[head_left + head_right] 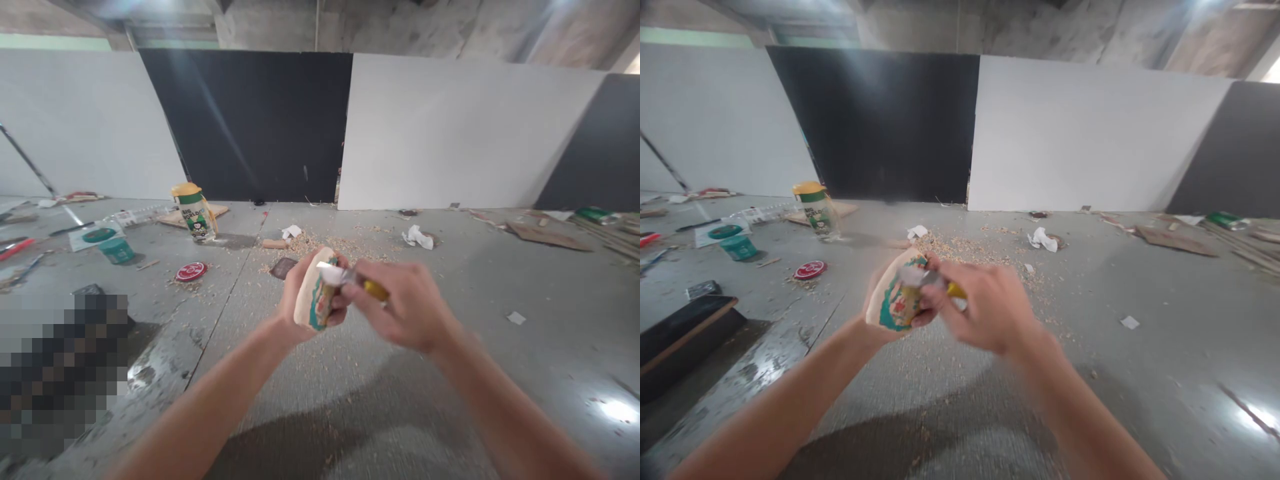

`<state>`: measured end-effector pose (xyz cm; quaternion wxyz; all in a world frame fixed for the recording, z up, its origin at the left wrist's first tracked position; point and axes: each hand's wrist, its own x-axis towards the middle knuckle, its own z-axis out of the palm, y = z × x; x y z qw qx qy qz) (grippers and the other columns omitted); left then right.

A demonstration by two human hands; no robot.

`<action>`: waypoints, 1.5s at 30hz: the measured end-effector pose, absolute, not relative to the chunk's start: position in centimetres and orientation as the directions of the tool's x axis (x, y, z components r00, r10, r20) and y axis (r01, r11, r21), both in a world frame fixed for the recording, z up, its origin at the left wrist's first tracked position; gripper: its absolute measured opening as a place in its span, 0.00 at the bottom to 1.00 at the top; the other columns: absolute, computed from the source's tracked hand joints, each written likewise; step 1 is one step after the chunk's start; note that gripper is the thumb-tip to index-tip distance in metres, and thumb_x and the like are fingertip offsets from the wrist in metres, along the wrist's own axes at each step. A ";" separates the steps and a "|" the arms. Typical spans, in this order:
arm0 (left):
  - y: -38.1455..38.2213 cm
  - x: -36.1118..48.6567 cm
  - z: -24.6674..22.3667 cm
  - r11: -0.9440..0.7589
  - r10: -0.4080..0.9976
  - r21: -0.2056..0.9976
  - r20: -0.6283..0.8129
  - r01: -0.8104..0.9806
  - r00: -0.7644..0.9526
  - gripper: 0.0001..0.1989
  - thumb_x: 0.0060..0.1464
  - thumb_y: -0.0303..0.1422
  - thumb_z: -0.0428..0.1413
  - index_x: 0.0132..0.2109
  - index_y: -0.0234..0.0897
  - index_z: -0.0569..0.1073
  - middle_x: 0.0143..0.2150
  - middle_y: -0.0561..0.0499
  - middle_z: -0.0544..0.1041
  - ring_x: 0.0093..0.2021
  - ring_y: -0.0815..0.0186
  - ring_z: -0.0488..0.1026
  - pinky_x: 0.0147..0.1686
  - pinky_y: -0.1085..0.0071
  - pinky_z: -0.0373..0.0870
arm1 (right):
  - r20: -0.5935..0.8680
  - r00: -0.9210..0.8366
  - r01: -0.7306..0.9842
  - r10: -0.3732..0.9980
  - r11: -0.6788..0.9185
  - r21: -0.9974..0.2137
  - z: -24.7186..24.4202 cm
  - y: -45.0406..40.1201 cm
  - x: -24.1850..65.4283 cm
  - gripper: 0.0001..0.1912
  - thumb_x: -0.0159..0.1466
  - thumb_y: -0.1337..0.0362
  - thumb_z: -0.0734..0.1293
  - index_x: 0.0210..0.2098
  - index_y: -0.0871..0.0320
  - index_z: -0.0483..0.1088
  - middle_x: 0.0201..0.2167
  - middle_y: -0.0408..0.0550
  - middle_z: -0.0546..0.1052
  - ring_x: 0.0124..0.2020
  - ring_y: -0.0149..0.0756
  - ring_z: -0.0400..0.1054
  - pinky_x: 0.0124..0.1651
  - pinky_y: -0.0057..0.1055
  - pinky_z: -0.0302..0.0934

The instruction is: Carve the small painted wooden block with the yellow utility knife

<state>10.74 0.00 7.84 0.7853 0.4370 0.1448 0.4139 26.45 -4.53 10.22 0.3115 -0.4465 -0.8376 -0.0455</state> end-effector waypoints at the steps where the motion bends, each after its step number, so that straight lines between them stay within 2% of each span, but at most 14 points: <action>1: 0.1 10.5 7.9 0.328 0.750 0.784 0.122 -0.527 0.650 0.16 0.50 0.47 0.52 0.31 0.38 0.64 0.25 0.54 0.61 0.18 0.72 0.56 0.12 0.77 0.52 | 0.594 -0.348 0.798 0.725 0.561 -0.218 10.3 -4.3 27.0 0.18 0.68 0.53 0.58 0.25 0.56 0.60 0.17 0.38 0.63 0.18 0.28 0.53 0.25 0.28 0.46; 4: 0.4 10.0 8.1 0.368 0.745 0.722 0.149 -0.586 0.650 0.16 0.52 0.47 0.52 0.30 0.37 0.65 0.26 0.55 0.61 0.18 0.73 0.56 0.11 0.78 0.52 | 0.607 -0.296 0.791 0.738 0.545 -0.277 10.6 -4.6 27.6 0.19 0.68 0.54 0.58 0.24 0.55 0.55 0.16 0.36 0.58 0.18 0.26 0.50 0.24 0.27 0.45; 7: 0.4 10.1 8.3 0.295 0.786 0.743 0.170 -0.601 0.595 0.16 0.55 0.46 0.51 0.30 0.37 0.65 0.26 0.54 0.61 0.18 0.73 0.57 0.11 0.77 0.52 | 0.559 -0.380 0.728 0.737 0.611 -0.309 10.7 -5.7 26.4 0.19 0.68 0.54 0.58 0.24 0.55 0.54 0.16 0.36 0.58 0.17 0.26 0.49 0.22 0.27 0.43; 13: 0.3 10.8 8.1 0.202 0.843 0.778 0.171 -0.595 0.510 0.19 0.60 0.43 0.45 0.26 0.35 0.65 0.25 0.53 0.61 0.20 0.73 0.58 0.19 0.75 0.57 | 0.439 -0.483 0.703 0.757 0.635 -0.321 10.7 -7.4 24.0 0.16 0.68 0.53 0.58 0.30 0.57 0.65 0.20 0.39 0.66 0.20 0.29 0.56 0.25 0.29 0.43; 17: 0.4 11.1 7.8 0.190 0.839 0.829 0.141 -0.526 0.525 0.21 0.61 0.45 0.45 0.25 0.36 0.65 0.21 0.54 0.60 0.19 0.72 0.57 0.19 0.75 0.55 | 0.409 -0.464 0.728 0.786 0.601 -0.330 10.7 -7.5 24.1 0.19 0.68 0.51 0.57 0.30 0.57 0.67 0.19 0.40 0.66 0.19 0.29 0.56 0.25 0.30 0.42; 22: 0.6 10.9 7.2 0.090 0.829 0.856 0.219 -0.508 0.515 0.20 0.62 0.45 0.45 0.28 0.37 0.66 0.21 0.54 0.63 0.20 0.71 0.59 0.20 0.74 0.56 | 0.386 -0.462 0.727 0.799 0.590 -0.352 10.8 -7.3 24.3 0.20 0.68 0.49 0.56 0.31 0.57 0.68 0.19 0.40 0.67 0.19 0.29 0.55 0.25 0.30 0.43; 26: 0.7 10.7 7.1 0.043 0.839 0.875 0.231 -0.483 0.493 0.19 0.62 0.44 0.45 0.29 0.37 0.67 0.21 0.54 0.64 0.20 0.71 0.61 0.19 0.74 0.56 | 0.368 -0.471 0.740 0.802 0.586 -0.329 11.0 -7.4 24.3 0.18 0.67 0.51 0.58 0.30 0.57 0.67 0.18 0.39 0.66 0.18 0.28 0.54 0.25 0.30 0.42; 38: 0.6 10.7 7.6 0.067 0.842 0.856 0.227 -0.512 0.490 0.20 0.62 0.43 0.44 0.27 0.37 0.66 0.20 0.54 0.61 0.19 0.71 0.59 0.18 0.75 0.57 | 0.394 -0.462 0.763 0.795 0.582 -0.281 11.0 -7.4 24.3 0.17 0.66 0.52 0.58 0.31 0.56 0.67 0.20 0.39 0.68 0.19 0.29 0.56 0.25 0.30 0.42; 43: 0.6 10.6 7.7 0.012 0.841 0.850 0.276 -0.526 0.465 0.17 0.59 0.41 0.47 0.26 0.36 0.65 0.23 0.54 0.62 0.20 0.73 0.60 0.19 0.77 0.60 | 0.431 -0.454 0.788 0.780 0.577 -0.214 10.9 -7.1 24.5 0.16 0.66 0.52 0.59 0.30 0.56 0.67 0.20 0.39 0.69 0.19 0.29 0.59 0.25 0.30 0.42; 45: 0.4 10.5 8.0 0.036 0.850 0.852 0.248 -0.522 0.464 0.17 0.57 0.43 0.49 0.27 0.36 0.65 0.23 0.54 0.62 0.19 0.74 0.59 0.17 0.78 0.59 | 0.463 -0.426 0.800 0.777 0.562 -0.207 10.9 -6.5 25.6 0.16 0.66 0.52 0.59 0.28 0.56 0.65 0.19 0.39 0.67 0.18 0.29 0.57 0.24 0.29 0.43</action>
